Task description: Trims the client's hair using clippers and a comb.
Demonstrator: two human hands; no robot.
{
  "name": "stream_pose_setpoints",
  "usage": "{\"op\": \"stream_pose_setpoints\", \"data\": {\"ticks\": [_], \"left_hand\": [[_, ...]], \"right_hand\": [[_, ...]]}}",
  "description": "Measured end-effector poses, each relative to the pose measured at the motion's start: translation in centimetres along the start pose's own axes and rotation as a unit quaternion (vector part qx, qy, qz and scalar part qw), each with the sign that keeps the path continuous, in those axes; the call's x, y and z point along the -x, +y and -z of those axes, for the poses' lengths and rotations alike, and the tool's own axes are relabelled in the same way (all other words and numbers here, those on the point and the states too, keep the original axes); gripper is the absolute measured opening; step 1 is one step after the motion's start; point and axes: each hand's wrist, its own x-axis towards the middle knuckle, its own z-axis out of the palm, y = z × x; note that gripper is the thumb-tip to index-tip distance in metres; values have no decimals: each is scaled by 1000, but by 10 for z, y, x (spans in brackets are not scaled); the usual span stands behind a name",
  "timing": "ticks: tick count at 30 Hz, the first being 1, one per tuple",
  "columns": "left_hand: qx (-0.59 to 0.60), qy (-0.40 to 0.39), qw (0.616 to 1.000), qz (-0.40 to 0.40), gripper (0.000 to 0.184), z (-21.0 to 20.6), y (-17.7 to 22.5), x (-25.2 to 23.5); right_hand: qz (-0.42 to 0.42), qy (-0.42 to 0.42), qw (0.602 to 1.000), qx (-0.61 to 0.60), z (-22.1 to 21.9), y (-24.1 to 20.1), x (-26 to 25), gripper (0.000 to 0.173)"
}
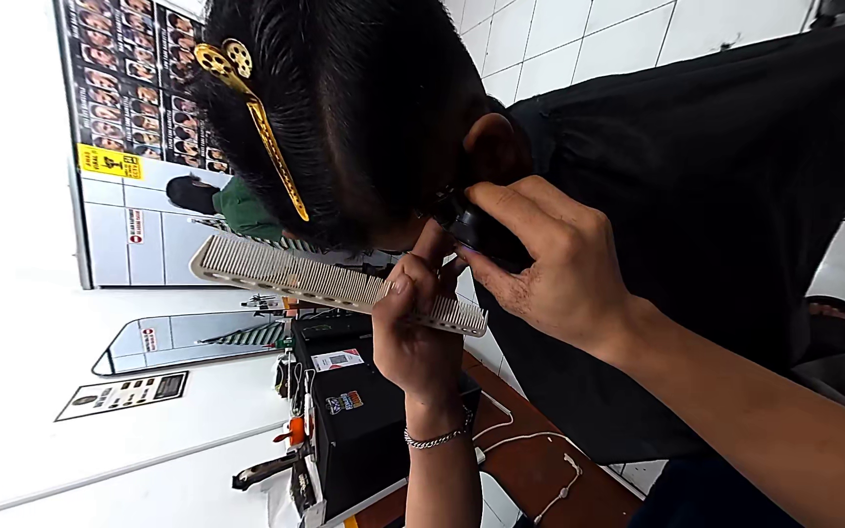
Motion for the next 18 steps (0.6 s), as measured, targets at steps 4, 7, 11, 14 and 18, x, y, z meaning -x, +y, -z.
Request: {"op": "stream_pose_setpoints", "data": {"ticks": [4, 7, 11, 14, 18], "left_hand": [[7, -3, 1000, -2, 41, 1, -1, 0], [13, 3, 1000, -3, 41, 0, -1, 0], [12, 17, 1000, -1, 42, 0, -1, 2], [11, 9, 1000, -5, 41, 0, -1, 1], [12, 19, 1000, -6, 41, 0, -1, 6]], "right_hand": [[-2, 3, 1000, -3, 0, 2, 0, 36], [-1, 4, 1000, -1, -1, 0, 0, 36], [7, -1, 1000, 1, 0, 1, 0, 35], [3, 1, 1000, 0, -1, 1, 0, 36], [22, -6, 1000, -13, 0, 0, 3, 35]]}}
